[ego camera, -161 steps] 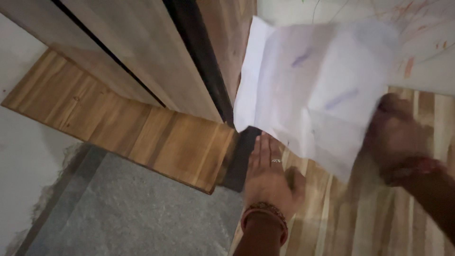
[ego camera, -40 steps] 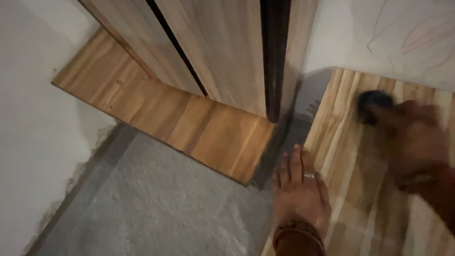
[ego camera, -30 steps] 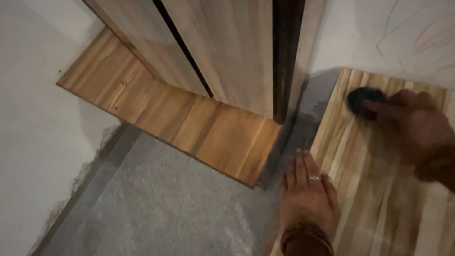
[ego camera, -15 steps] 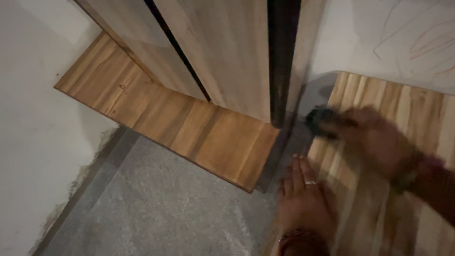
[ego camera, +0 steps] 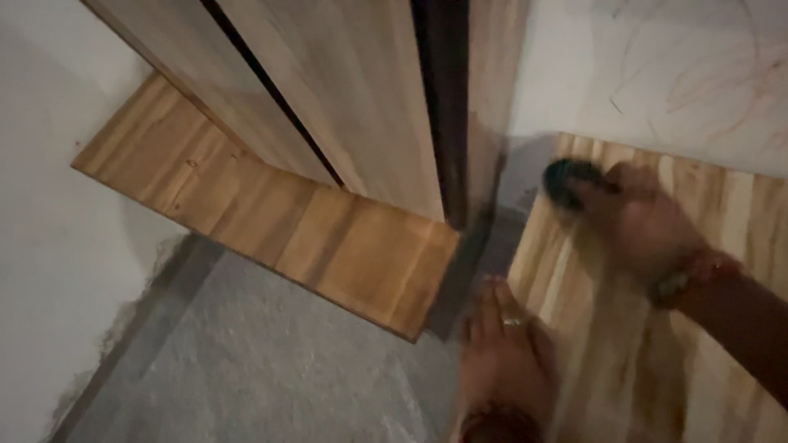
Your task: The person wipes a wooden table surface with a dark cloth. They move a piece of paper aside at the start, then continue wiping the table in broad strokes across the entire surface.
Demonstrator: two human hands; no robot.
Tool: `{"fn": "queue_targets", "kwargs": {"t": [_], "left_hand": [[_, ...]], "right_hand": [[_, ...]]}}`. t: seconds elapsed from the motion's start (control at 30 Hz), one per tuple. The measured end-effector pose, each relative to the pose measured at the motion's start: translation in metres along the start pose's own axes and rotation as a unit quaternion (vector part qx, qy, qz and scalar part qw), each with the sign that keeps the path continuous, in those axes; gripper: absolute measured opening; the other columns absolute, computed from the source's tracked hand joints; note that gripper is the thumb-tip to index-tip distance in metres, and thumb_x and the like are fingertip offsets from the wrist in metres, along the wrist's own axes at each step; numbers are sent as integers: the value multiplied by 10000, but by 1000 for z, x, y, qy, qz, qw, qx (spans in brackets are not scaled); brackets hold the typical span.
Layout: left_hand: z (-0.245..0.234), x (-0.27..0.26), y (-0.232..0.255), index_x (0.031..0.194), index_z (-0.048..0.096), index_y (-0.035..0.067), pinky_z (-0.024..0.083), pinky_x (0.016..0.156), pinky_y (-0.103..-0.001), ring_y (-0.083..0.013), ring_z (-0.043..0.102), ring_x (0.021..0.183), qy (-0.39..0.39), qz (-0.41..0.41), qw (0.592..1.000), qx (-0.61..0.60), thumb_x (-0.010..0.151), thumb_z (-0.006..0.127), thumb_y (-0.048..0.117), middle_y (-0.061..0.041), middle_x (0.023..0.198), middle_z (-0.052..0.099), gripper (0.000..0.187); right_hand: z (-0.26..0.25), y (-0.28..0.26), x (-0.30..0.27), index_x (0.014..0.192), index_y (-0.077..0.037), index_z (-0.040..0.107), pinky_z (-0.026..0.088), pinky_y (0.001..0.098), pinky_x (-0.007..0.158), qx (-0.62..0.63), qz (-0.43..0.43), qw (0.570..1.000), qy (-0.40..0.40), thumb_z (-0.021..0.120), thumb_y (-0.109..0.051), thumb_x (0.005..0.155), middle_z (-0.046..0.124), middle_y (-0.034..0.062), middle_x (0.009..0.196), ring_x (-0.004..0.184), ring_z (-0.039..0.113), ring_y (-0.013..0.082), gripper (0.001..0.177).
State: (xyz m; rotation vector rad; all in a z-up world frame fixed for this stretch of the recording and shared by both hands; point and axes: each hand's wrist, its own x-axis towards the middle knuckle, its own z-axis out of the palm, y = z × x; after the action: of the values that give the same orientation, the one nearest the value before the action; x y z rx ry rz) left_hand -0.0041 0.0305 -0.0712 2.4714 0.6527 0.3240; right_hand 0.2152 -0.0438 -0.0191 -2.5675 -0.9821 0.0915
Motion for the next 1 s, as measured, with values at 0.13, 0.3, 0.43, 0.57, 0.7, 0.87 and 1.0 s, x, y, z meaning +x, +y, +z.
{"fn": "queue_targets", "kwargs": {"t": [0.13,0.3,0.43,0.57,0.7,0.87,1.0], "left_hand": [[-8,5,6,1473,361,-83,278,1157,-538,-420,423,1408,-30,-16,999,9,1034,453,272,-266,1626,353,571],[-14,8,9,1549,284,-86,286,1133,-539,-446,402,1387,-54,-41,998,-18,1047,433,289,-280,1589,345,645],[-8,4,7,1537,322,-52,311,1125,-538,-441,432,1366,-26,-37,999,-3,1024,447,299,-253,1592,365,634],[-4,5,7,1534,346,-34,341,1117,-532,-427,451,1377,-6,-43,999,4,1015,443,289,-233,1580,392,618],[-4,4,5,1521,351,-59,329,1112,-540,-434,433,1382,11,-16,1000,20,1018,452,296,-248,1580,379,623],[-3,5,7,1528,354,-48,283,1145,-533,-370,363,1462,34,8,997,72,1039,384,284,-197,1610,363,592],[-8,7,12,1521,358,-11,259,1144,-526,-341,294,1477,7,5,995,104,1035,345,294,-154,1634,304,574]], "right_hand": [[-10,26,2,1202,-109,754,498,437,957,-223,-3,972,70,608,-188,971,640,148,1165,1048,593,339,285],[1,44,-11,1227,-122,751,504,439,955,-188,2,976,113,617,-187,975,643,149,1151,1044,598,339,293],[3,60,-31,1246,-132,749,509,440,954,-186,9,975,119,625,-186,978,645,150,1141,1040,602,339,301],[-10,73,-47,1266,-143,747,514,441,953,-190,36,971,142,633,-185,980,647,151,1130,1037,606,339,310],[-8,83,-66,1285,-153,746,519,443,952,-194,59,966,158,641,-184,983,649,152,1119,1033,610,339,321],[-10,96,-84,1310,-167,743,525,444,951,-205,71,962,166,651,-183,987,652,153,1106,1029,616,339,336],[-15,91,-96,1329,-177,741,530,446,950,-218,79,957,176,659,-182,990,654,154,1095,1025,620,339,349]]}}
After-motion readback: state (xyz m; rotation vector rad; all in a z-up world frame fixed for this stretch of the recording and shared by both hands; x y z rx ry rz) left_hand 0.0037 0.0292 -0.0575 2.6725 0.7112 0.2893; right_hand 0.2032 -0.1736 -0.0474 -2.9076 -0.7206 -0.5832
